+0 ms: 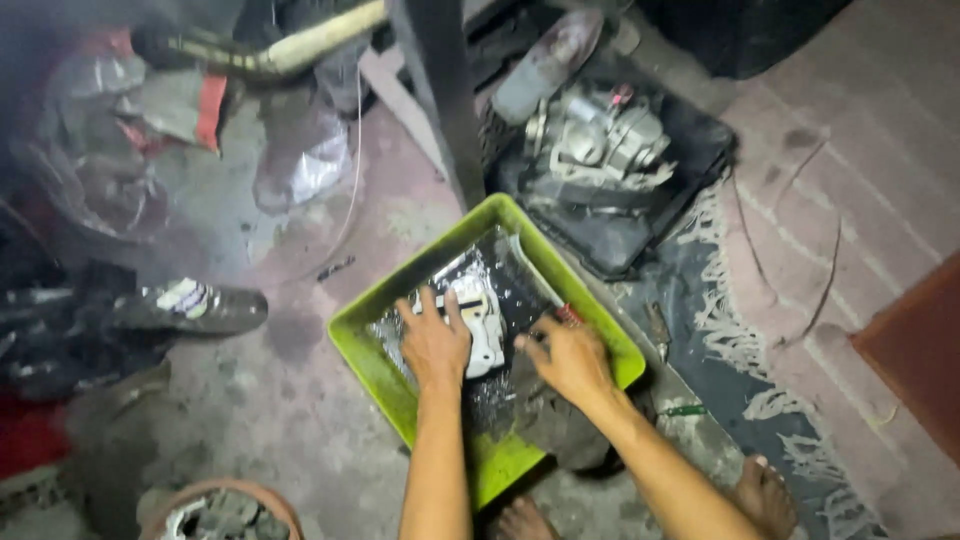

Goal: Cleaning a motorcycle engine cylinder head in a tray of solvent using brushes and a small metal tool.

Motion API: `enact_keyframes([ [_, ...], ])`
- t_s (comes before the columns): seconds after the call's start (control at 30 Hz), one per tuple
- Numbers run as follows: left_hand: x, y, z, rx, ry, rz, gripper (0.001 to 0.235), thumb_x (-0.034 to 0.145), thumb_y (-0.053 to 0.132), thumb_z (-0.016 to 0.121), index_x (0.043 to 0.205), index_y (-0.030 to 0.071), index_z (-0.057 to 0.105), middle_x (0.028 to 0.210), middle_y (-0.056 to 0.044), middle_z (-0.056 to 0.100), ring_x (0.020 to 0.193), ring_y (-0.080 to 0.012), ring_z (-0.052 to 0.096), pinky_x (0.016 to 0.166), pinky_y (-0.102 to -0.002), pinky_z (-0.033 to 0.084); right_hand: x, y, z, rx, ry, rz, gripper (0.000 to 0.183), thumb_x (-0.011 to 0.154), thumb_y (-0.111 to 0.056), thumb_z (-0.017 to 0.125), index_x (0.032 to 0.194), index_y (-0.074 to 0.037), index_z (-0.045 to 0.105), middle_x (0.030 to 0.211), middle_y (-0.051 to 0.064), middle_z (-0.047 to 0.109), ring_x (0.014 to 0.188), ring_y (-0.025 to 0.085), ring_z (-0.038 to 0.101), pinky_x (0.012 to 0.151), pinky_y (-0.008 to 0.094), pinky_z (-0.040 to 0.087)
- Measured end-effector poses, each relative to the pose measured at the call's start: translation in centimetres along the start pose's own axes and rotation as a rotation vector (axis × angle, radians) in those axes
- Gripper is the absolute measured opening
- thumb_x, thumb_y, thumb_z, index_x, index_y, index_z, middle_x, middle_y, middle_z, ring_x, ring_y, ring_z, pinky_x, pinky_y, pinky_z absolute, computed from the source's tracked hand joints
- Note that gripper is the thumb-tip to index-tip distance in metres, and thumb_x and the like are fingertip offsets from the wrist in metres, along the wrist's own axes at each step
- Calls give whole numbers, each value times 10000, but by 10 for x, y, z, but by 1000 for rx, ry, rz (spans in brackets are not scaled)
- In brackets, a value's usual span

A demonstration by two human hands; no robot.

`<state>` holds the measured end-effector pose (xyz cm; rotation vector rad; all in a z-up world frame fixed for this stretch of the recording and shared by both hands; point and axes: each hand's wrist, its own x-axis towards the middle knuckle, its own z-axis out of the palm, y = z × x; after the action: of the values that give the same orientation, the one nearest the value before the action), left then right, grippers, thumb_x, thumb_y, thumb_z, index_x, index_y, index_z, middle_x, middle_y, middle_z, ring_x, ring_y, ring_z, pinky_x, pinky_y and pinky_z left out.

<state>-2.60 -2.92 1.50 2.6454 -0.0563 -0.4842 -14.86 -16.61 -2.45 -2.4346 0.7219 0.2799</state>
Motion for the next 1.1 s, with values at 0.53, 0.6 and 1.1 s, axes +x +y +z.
enact_keyframes([
  [0.53,10,-68,55,-229,370,9,335,1077,431,419,1181,130,522,1191,-201,492,903,-529,676,782,-645,572,29,27,54,-157,30,39,478,864,-128,660,1312,-11,541,1375,387,524,1116,576,640,915,602,564],
  [0.6,11,-74,59,-231,343,22,326,1071,440,416,1179,155,530,1194,-173,499,881,-507,692,760,-623,583,16,9,31,-147,43,-82,373,870,-53,600,1235,-65,525,1069,260,684,926,497,720,798,584,577],
  [1.1,-6,-52,0,-464,180,-229,549,1091,521,295,1352,84,502,1365,-279,455,1059,-540,655,921,-639,514,25,-8,57,-1090,380,-723,184,843,-107,546,957,-69,686,713,27,654,610,160,640,505,256,461],
])
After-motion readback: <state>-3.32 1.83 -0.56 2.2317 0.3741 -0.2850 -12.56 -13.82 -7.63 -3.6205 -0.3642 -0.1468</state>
